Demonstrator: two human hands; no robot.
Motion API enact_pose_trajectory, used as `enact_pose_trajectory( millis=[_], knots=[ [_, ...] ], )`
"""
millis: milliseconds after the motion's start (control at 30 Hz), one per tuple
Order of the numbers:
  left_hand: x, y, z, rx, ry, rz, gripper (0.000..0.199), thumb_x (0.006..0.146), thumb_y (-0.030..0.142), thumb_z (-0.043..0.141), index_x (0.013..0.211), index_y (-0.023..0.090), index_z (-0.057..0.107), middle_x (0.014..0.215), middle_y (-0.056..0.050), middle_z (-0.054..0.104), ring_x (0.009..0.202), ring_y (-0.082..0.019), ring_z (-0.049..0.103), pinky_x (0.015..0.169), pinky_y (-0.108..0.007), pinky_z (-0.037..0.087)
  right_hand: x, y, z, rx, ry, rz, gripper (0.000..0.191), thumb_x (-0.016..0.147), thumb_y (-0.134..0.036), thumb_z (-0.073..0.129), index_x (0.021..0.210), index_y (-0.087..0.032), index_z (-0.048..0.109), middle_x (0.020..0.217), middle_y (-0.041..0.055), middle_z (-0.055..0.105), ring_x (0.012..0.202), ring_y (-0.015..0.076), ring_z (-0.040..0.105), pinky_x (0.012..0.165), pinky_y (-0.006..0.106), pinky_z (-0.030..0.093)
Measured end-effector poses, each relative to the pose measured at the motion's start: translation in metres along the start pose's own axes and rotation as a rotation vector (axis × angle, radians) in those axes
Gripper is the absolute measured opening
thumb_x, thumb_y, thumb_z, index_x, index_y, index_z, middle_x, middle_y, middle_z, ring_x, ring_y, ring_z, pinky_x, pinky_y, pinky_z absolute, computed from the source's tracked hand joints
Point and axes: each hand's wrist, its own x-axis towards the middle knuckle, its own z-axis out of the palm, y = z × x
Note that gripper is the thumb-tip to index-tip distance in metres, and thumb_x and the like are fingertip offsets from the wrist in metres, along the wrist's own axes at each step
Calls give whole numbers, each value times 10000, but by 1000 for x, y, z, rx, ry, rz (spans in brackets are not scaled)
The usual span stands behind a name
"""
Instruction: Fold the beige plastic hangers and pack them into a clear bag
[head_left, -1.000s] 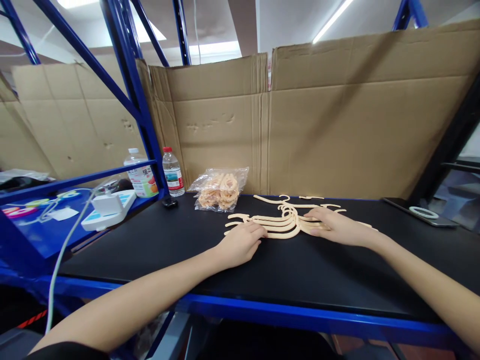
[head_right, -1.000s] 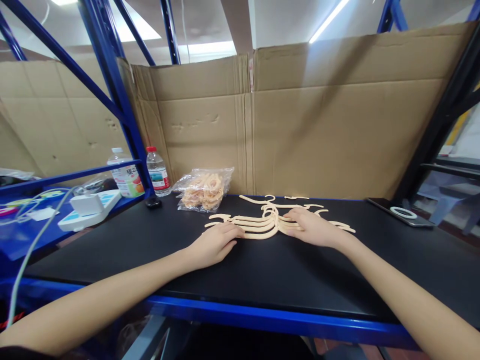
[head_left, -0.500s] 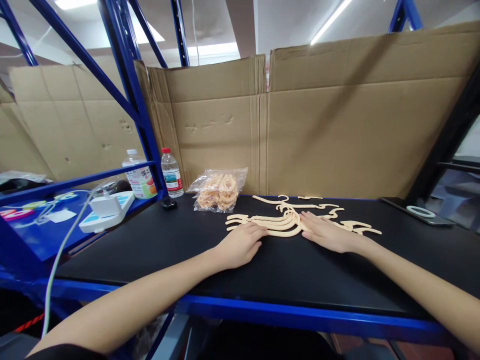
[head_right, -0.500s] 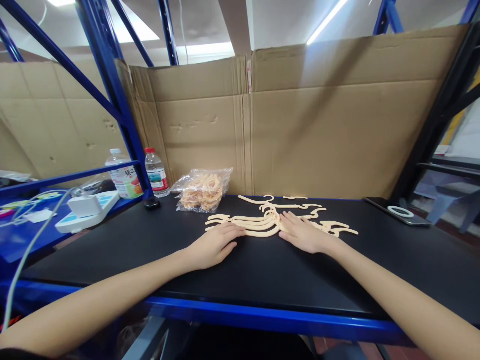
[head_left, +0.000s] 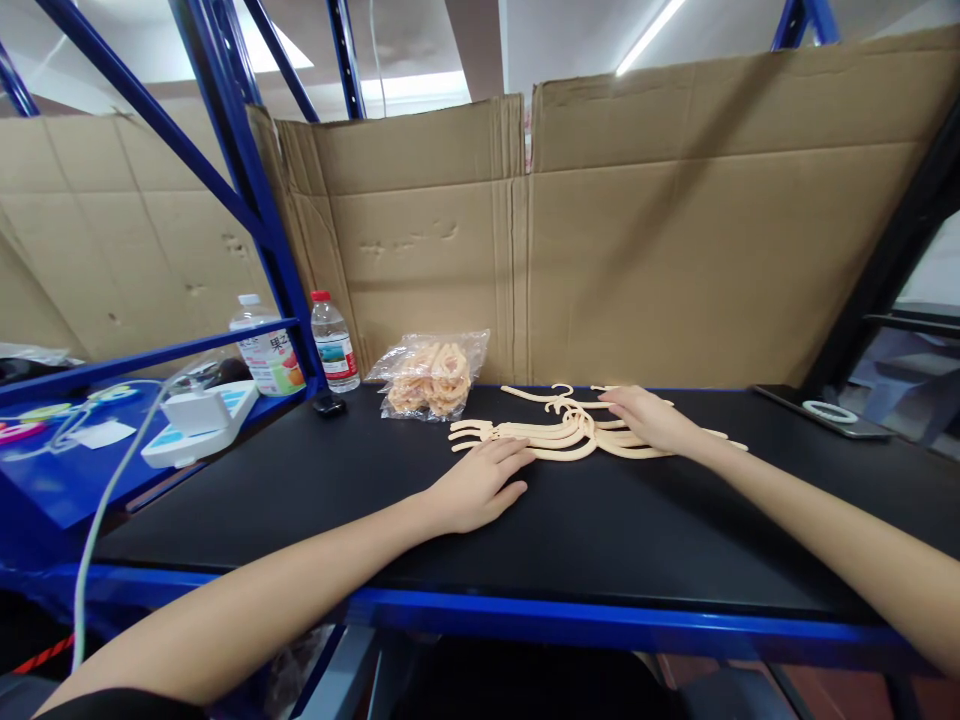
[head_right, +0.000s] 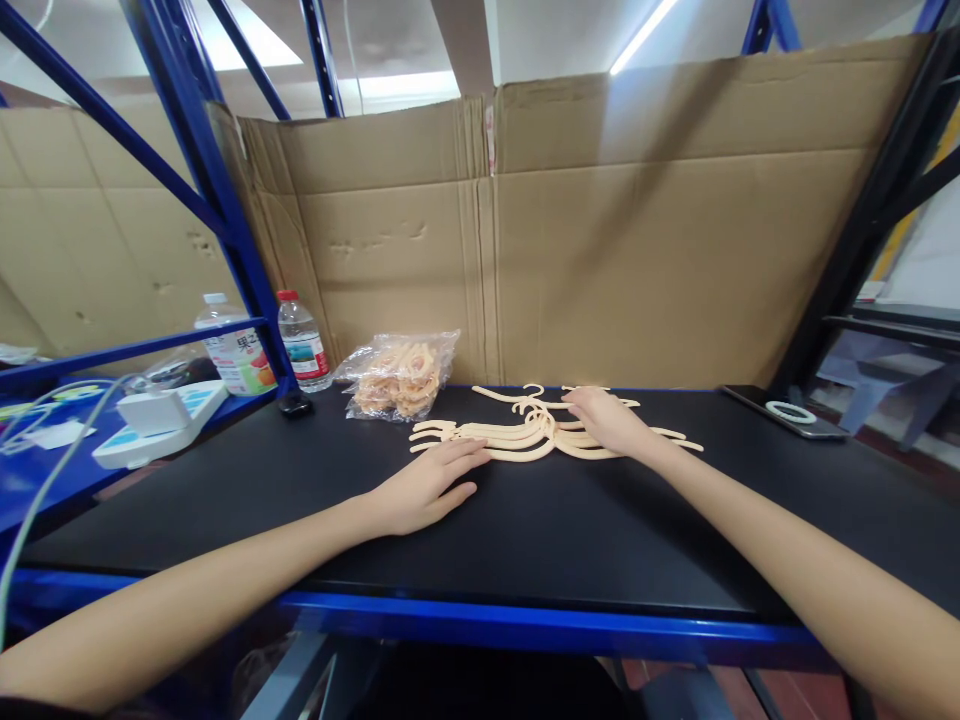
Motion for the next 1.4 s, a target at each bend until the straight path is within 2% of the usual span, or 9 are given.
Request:
enact_pose_trajectory(
  millis=[233, 467, 600, 733, 900, 1100, 1233, 1300, 1400],
  knots=[
    [1, 1, -1, -27, 4, 9, 339, 897, 217, 469, 1231, 166, 503, 1304, -122, 505, 1235, -239, 437, 1054, -420, 336, 46, 41, 12, -209, -137, 121, 350, 875, -115, 397, 1123, -76, 641, 1079, 163, 660, 1020, 262, 600, 911, 354, 448],
    [0, 0, 2, -30, 16, 7, 295, 890, 226, 482, 1175, 172, 535, 1270, -123, 523, 1220, -246, 440, 1038, -427, 349, 77, 51, 31, -214, -208, 78, 344, 822, -72, 485, 1131, -99, 635, 1022, 148, 683, 946, 241, 634, 833, 306, 472],
    [-1, -1, 3, -45, 26, 10, 286, 886, 225, 486, 1163, 181, 540, 1259, -118, 528, 1208, -244, 449, 1031, -422, 355, 77, 44, 30, -213, -217, 8, 366, 799, -35, 459, 1095, -127, 652, 983, 118, 690, 889, 226, 639, 783, 301, 476],
    [-1, 0, 3, -58, 37, 18, 282, 881, 222, 493, 1157, 187, 539, 1252, -112, 532, 1198, -244, 455, 1030, -425, 353, 68, 36, 18, -234, -192, -55, 342, 814, -57, 422, 1000, -175, 684, 1001, 89, 673, 914, 217, 621, 774, 297, 465],
    [0, 1, 2, -79, 59, 31, 303, 865, 206, 513, 1167, 179, 524, 1239, -109, 534, 1189, -237, 455, 1021, -407, 365, 54, 24, -1, -242, 1, -118, 326, 853, -116, 375, 1012, -178, 653, 980, 86, 653, 900, 215, 608, 726, 300, 461],
    [2, 4, -1, -200, 143, 6, 304, 853, 177, 505, 1157, 186, 520, 1194, -107, 555, 1156, -228, 482, 1007, -411, 386, 42, -3, -25, 59, 308, -65, 281, 867, -233, 391, 980, -185, 645, 960, 97, 638, 868, 225, 606, 773, 354, 471],
    [5, 3, 2, -376, 261, -137, 261, 851, 212, 518, 1110, 184, 533, 1116, -88, 595, 1050, -215, 549, 935, -396, 445, 31, -36, -37, 427, 486, 75, 212, 813, -329, 508, 903, -188, 638, 907, 83, 641, 832, 219, 620, 797, 386, 511],
    [7, 1, 5, -523, 331, -235, 285, 846, 245, 536, 1123, 180, 518, 1123, -94, 588, 996, -203, 574, 882, -376, 479, 24, -54, -38, 653, 499, 128, 214, 762, -367, 594, 869, -184, 623, 875, 76, 644, 813, 220, 629, 785, 392, 534],
    [11, 0, 8, -818, 418, -367, 400, 826, 296, 579, 1184, 170, 455, 1209, -132, 527, 908, -175, 610, 775, -329, 521, 11, -80, -35, 885, 424, 135, 234, 707, -372, 676, 828, -184, 609, 815, 63, 646, 795, 220, 636, 748, 383, 553]
  ],
)
